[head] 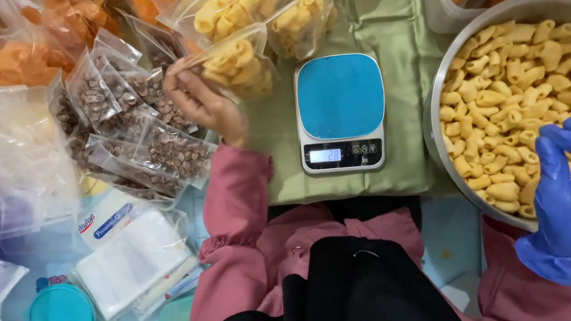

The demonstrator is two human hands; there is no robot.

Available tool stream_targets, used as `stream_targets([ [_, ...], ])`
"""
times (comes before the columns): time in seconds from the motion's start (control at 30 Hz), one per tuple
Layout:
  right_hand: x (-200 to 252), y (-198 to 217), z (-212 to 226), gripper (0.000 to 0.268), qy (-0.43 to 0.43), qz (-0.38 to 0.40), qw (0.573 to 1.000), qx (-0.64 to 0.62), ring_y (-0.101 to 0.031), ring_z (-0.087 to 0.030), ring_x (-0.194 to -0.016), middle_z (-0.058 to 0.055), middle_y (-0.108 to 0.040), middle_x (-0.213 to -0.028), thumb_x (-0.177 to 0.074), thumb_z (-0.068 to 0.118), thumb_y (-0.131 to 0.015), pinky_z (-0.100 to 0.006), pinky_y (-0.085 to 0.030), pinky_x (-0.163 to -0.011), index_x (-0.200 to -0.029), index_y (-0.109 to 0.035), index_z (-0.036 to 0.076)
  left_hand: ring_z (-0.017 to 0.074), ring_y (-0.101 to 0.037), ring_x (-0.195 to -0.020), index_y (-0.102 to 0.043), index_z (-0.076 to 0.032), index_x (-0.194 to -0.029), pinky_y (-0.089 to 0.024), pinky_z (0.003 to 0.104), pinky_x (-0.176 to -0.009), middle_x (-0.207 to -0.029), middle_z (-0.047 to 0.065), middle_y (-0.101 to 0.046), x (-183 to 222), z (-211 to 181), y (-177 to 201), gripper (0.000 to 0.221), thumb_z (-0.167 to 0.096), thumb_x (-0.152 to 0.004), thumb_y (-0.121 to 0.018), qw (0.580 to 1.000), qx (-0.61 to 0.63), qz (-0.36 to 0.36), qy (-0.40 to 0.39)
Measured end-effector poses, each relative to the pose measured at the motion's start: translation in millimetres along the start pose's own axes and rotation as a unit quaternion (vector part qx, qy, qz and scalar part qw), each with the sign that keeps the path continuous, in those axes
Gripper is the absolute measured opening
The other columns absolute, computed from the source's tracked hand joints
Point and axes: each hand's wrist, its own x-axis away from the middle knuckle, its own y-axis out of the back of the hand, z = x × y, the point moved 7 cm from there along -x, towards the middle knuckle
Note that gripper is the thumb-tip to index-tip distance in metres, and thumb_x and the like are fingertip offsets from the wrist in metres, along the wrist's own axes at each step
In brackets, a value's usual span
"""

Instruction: The person packs yellow, tube-shaped snacks from a large metal bowl into small clear plastic bags. They place the bags on a digital scale to weigh the contents, adding or removing snacks to reach a target weight before setting the filled bags aside.

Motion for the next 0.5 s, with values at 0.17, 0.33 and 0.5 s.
stream_targets([
  [0.17,4.5,-10.9,-14.3,0.017,-0.001,0.01,0.998,0.054,-0.059,-0.038,-0.115,-0.028,-0.061,-0.124,-0.1,-0.017,-0.089,-0.046,-0.05,-0.106,-0.109,-0.074,-0.017,0.0156,-0.057,-0.099,-0.054,-0.01,-0.118,-0.051,0.03,-0.092,-0.112,0.003,-0.058,13.9,12.3,-7.5,0.021,-0.024,-0.114,-0.04,0.999,-0.019,0.013,0.044],
  [0.33,-15.6,-21.2,17.0,0.035,0.06,0.047,0.995,0.066,-0.057,-0.043,-0.124,-0.031,-0.058,-0.138,-0.1,-0.031,-0.072,-0.049,-0.05,-0.11,-0.133,-0.071,-0.019,0.019,-0.055,-0.117,-0.055,-0.008,-0.129,-0.043,0.035,-0.109,-0.124,0.007,-0.058,15.3,16.9,-8.7,0.025,-0.021,-0.112,-0.041,0.997,-0.03,0.048,0.052],
  [0.5,-20.7,-24.5,-2.6,0.027,0.109,0.099,0.97,0.195,-0.066,-0.043,-0.112,-0.034,-0.065,-0.144,-0.096,-0.007,-0.084,-0.048,-0.054,-0.098,-0.123,-0.081,-0.012,0.0226,-0.051,-0.118,-0.049,-0.008,-0.132,-0.044,0.041,-0.111,-0.125,0.01,-0.053,3.8,0.4,4.0,0.035,-0.014,-0.098,-0.047,0.997,0.069,0.028,0.031],
])
